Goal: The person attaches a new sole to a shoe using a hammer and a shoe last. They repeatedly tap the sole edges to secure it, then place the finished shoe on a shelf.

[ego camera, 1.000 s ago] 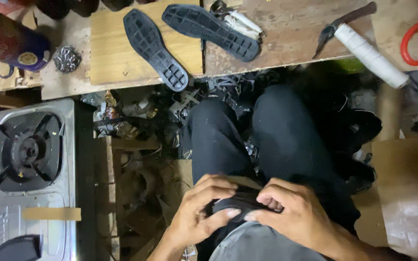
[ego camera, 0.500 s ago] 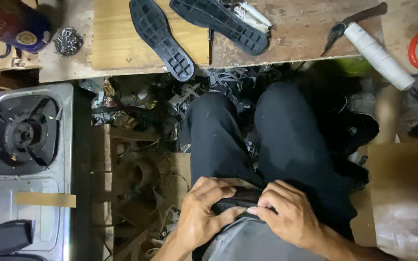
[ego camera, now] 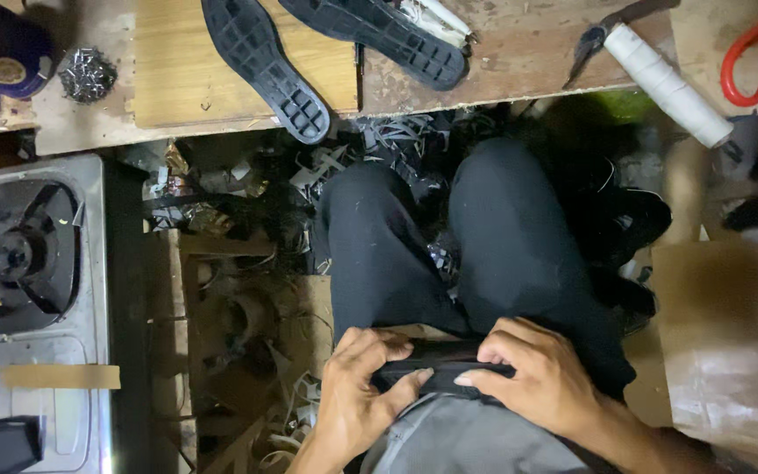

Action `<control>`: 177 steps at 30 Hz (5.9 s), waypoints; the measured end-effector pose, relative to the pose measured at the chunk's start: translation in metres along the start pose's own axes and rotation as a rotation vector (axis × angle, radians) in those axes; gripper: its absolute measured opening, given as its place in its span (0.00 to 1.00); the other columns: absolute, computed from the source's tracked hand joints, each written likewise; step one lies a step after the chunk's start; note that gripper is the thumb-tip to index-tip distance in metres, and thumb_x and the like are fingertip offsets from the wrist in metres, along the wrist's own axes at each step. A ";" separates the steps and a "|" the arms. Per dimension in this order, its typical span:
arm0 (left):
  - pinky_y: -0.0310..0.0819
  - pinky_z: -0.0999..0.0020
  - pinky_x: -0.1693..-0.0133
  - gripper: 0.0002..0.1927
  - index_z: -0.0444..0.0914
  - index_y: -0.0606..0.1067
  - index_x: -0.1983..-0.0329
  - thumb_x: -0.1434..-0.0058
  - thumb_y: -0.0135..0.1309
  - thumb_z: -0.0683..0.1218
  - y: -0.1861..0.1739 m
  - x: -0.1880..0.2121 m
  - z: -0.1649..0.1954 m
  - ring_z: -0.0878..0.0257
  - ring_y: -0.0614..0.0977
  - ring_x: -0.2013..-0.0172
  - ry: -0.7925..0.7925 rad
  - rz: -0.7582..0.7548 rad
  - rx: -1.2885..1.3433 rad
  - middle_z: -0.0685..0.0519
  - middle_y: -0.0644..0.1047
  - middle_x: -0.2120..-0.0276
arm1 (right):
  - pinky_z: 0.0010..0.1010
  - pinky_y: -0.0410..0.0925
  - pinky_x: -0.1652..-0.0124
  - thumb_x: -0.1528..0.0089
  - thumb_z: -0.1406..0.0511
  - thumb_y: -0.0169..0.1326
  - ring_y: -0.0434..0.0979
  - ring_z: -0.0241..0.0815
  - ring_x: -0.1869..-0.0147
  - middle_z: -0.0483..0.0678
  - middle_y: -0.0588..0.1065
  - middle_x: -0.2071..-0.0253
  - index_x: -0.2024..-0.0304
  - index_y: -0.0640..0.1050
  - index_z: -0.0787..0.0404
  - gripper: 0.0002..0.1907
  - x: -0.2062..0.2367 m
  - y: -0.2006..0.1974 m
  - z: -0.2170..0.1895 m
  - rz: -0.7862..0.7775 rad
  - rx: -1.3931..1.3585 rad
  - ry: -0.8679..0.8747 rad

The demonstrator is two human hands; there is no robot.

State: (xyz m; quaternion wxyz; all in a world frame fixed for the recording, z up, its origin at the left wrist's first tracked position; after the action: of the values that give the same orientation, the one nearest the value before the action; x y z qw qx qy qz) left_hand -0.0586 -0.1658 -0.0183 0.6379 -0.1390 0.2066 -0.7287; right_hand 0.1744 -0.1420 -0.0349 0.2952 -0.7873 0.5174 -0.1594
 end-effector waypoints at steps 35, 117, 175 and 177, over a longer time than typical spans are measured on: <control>0.67 0.50 0.38 0.37 0.30 0.66 0.34 0.39 0.60 0.57 0.064 -0.067 0.021 0.39 0.77 0.43 0.221 -0.804 0.091 0.34 0.76 0.44 | 0.30 0.75 0.50 0.54 0.64 0.72 0.82 0.41 0.50 0.48 0.83 0.53 0.53 0.82 0.63 0.27 0.046 -0.070 0.060 -0.019 -0.291 0.228; 0.68 0.58 0.38 0.38 0.35 0.71 0.34 0.49 0.68 0.49 -0.003 0.014 -0.039 0.47 0.75 0.36 -0.082 -0.522 0.128 0.43 0.73 0.35 | 0.48 0.64 0.48 0.49 0.59 0.64 0.72 0.51 0.50 0.48 0.74 0.57 0.56 0.80 0.61 0.20 0.022 0.017 -0.019 -0.103 0.296 -0.385; 0.65 0.46 0.41 0.41 0.35 0.58 0.26 0.40 0.56 0.53 0.076 -0.020 0.017 0.35 0.68 0.36 0.106 -0.872 -0.331 0.42 0.62 0.29 | 0.31 0.76 0.54 0.54 0.69 0.71 0.86 0.46 0.51 0.48 0.79 0.64 0.73 0.79 0.64 0.12 0.061 -0.013 0.041 -0.059 -0.135 -0.087; 0.64 0.45 0.40 0.38 0.36 0.58 0.27 0.37 0.53 0.53 0.078 -0.015 0.018 0.35 0.66 0.36 0.054 -0.886 -0.299 0.44 0.62 0.29 | 0.30 0.79 0.55 0.55 0.70 0.72 0.87 0.45 0.53 0.48 0.80 0.66 0.72 0.81 0.63 0.12 0.061 -0.013 0.044 -0.084 -0.207 -0.028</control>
State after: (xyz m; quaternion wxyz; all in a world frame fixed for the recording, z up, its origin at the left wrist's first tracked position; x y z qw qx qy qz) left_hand 0.0198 -0.1612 -0.0392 0.2328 -0.2852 0.2469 -0.8964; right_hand 0.2332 -0.1804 -0.0646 0.2126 -0.8366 0.4935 -0.1064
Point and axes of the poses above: each hand's wrist, its own x-axis away from the middle knuckle, its own y-axis out of the palm, z = x × y, the point moved 2 cm from there along -x, towards the middle knuckle
